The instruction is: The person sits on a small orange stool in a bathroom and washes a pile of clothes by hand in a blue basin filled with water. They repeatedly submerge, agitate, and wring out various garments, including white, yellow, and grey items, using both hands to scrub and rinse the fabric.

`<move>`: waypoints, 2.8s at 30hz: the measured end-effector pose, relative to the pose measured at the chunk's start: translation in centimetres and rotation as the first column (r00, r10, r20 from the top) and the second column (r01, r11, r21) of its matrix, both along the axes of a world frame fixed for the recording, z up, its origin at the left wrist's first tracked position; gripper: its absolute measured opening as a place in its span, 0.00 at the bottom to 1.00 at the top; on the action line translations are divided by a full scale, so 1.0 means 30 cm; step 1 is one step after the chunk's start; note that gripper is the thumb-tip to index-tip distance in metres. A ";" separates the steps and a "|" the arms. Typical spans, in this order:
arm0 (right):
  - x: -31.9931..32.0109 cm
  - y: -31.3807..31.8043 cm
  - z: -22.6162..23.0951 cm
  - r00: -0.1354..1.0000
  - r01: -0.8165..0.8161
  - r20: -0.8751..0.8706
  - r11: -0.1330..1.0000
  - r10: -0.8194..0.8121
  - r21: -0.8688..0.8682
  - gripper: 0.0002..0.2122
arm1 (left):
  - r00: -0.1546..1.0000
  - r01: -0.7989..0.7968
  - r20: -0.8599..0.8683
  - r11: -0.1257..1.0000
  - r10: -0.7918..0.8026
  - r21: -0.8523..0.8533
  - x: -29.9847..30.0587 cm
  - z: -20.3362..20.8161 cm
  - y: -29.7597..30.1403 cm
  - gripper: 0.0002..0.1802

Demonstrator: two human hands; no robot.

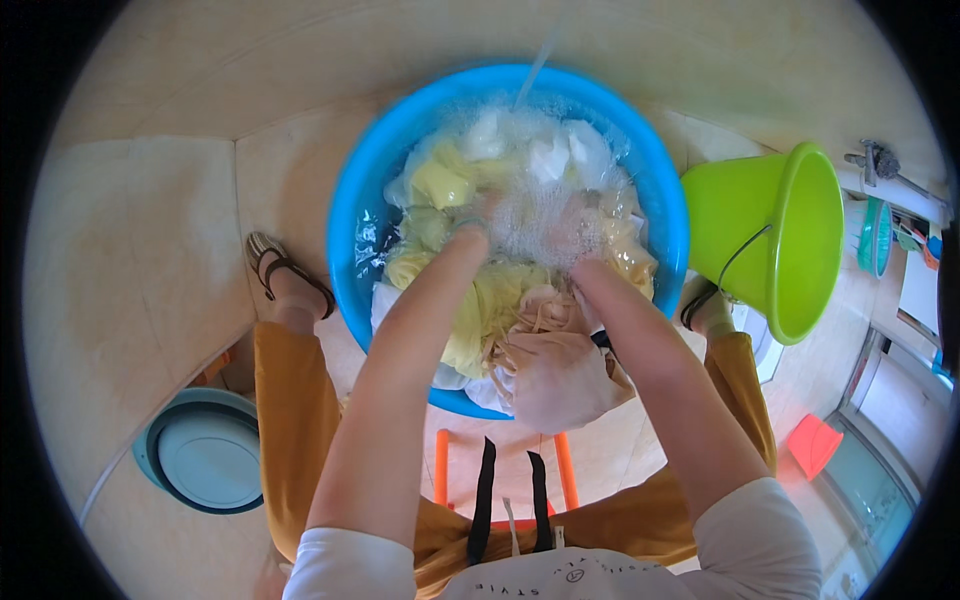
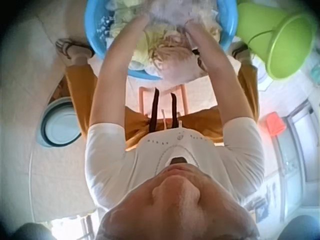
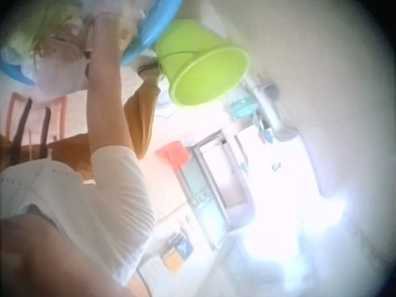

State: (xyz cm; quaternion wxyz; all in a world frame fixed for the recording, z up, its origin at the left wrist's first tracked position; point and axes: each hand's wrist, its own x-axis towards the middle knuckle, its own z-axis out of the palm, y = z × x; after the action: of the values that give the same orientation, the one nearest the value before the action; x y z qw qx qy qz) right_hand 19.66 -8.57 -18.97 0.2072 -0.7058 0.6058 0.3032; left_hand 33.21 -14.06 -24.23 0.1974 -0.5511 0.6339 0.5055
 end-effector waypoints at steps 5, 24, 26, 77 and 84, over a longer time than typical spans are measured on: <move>-0.075 0.027 -0.219 0.996 -0.083 -0.024 0.990 0.081 -0.117 0.19 | 0.976 0.106 0.205 0.978 -0.068 -0.178 -0.026 0.001 0.044 0.25; -0.130 0.077 1.051 0.326 0.762 0.945 0.599 -0.024 -0.248 0.10 | 0.827 -0.343 -0.556 0.706 -0.086 -0.619 0.011 1.313 0.106 0.21; -0.120 0.098 1.240 0.176 0.791 0.983 0.588 0.046 -0.169 0.10 | 0.681 -0.495 -0.731 0.715 -0.033 -0.493 -0.014 1.460 0.118 0.21; -0.045 -0.182 1.092 -0.090 0.910 0.934 0.409 0.346 -0.064 0.25 | 0.732 -0.571 -0.677 0.479 -0.070 -0.667 -0.139 1.325 0.047 0.49; -0.030 -0.333 1.251 0.014 0.894 0.915 0.405 0.403 -0.192 0.26 | 0.759 -0.542 -0.647 0.478 -0.072 -0.691 -0.174 1.412 -0.082 0.51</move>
State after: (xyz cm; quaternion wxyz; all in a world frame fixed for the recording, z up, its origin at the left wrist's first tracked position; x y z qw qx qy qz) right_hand 18.77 -18.57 18.55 0.2327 -0.5221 0.4922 -0.6565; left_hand 27.98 -16.51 18.12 -0.3850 -0.4719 0.7356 0.2966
